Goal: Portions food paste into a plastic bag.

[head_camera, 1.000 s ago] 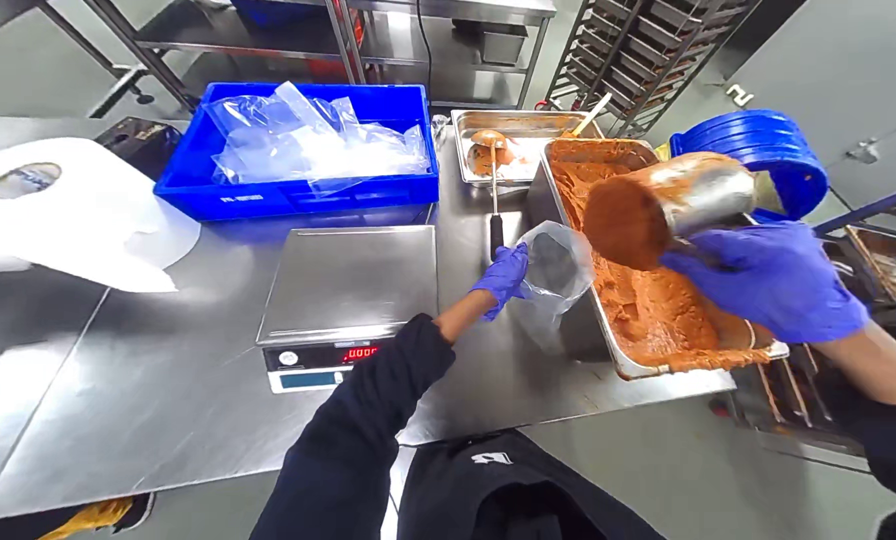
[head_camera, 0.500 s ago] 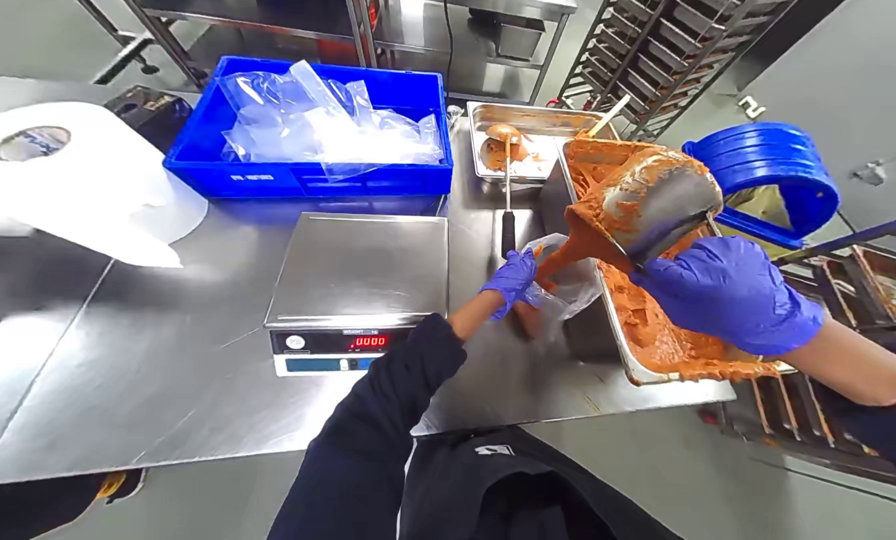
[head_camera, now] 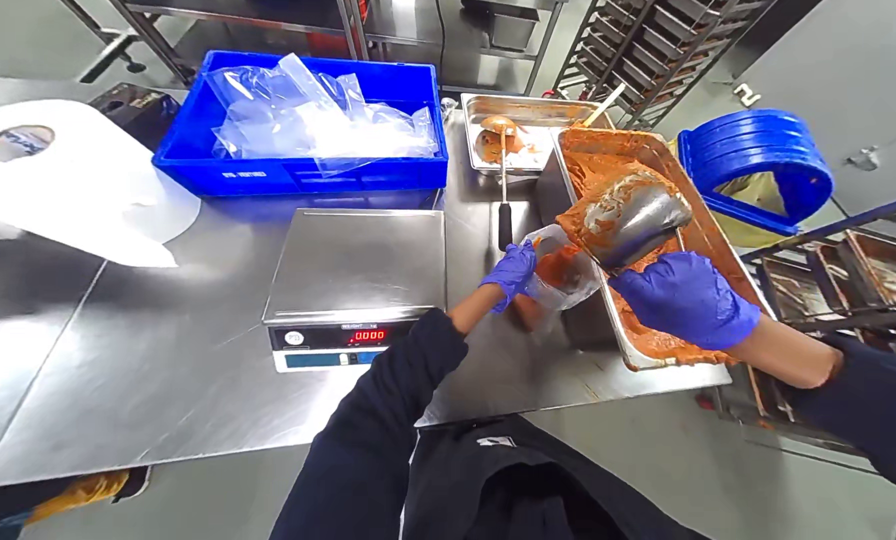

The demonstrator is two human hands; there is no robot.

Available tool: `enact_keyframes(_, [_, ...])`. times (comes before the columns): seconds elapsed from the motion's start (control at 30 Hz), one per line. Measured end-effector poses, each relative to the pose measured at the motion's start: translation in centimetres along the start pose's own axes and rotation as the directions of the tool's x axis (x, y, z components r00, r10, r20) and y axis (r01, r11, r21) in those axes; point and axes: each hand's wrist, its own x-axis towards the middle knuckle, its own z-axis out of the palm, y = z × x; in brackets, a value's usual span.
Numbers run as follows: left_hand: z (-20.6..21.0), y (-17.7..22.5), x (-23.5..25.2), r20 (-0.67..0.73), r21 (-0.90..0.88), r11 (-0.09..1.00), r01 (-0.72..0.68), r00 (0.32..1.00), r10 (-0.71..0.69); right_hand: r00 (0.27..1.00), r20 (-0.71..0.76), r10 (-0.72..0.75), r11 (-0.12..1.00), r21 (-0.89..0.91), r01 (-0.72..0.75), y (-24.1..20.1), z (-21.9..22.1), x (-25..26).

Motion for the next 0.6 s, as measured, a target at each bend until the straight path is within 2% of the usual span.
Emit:
enact_keyframes(0.17, [0.0, 0.1, 0.3, 0.028, 0.131, 0.991, -0.02, 0.999, 0.016, 0.985, -0.167, 0.052, 0.996, 0.08, -0.04, 1.3, 0.5, -0.2])
enact_keyframes(0.23, [0.2, -0.1, 0.4, 0.013, 0.067, 0.998, -0.002, 1.0, 0.001, 0.975, -0.118, 0.188, 0.96, 0.23, -0.158, 2.1, 0.2, -0.4])
enact_keyframes(0.27, [0.3, -0.1, 0.5, 0.009, 0.035, 0.999, 0.01, 1.0, -0.01, 0.954, -0.049, 0.295, 0.909, 0.322, -0.264, 2.5, -0.2, -0.4])
enact_keyframes(0.3, [0.2, -0.1, 0.5, 0.011, 0.036, 0.999, 0.014, 1.0, -0.014, 0.906, 0.054, 0.42, 0.821, 0.403, -0.405, 2.9, -0.8, -0.5])
enact_keyframes(0.37, [0.2, -0.1, 0.5, 0.025, 0.058, 0.998, 0.01, 1.0, -0.011, 0.708, 0.299, 0.64, 0.546, 0.472, -0.692, 3.7, -2.6, -0.5])
enact_keyframes(0.4, [0.1, -0.1, 0.4, 0.03, 0.033, 0.999, 0.014, 0.999, -0.015, 0.599, 0.367, 0.711, 0.409, 0.477, -0.778, 4.3, -3.1, -0.7])
enact_keyframes(0.43, [0.2, -0.1, 0.4, 0.027, -0.017, 1.0, 0.024, 0.999, -0.024, 0.521, 0.392, 0.758, 0.313, 0.482, -0.818, 5.2, -3.3, -1.3])
enact_keyframes(0.5, [0.1, -0.1, 0.3, 0.02, -0.08, 0.996, 0.04, 0.999, -0.038, 0.454, 0.392, 0.8, 0.235, 0.492, -0.838, 7.3, -2.8, -3.2])
enact_keyframes(0.6, [0.6, -0.1, 0.6, -0.015, -0.32, 0.943, 0.097, 0.994, -0.107, 0.383, 0.493, 0.781, 0.254, 0.309, -0.917, 10.8, -0.9, -4.8])
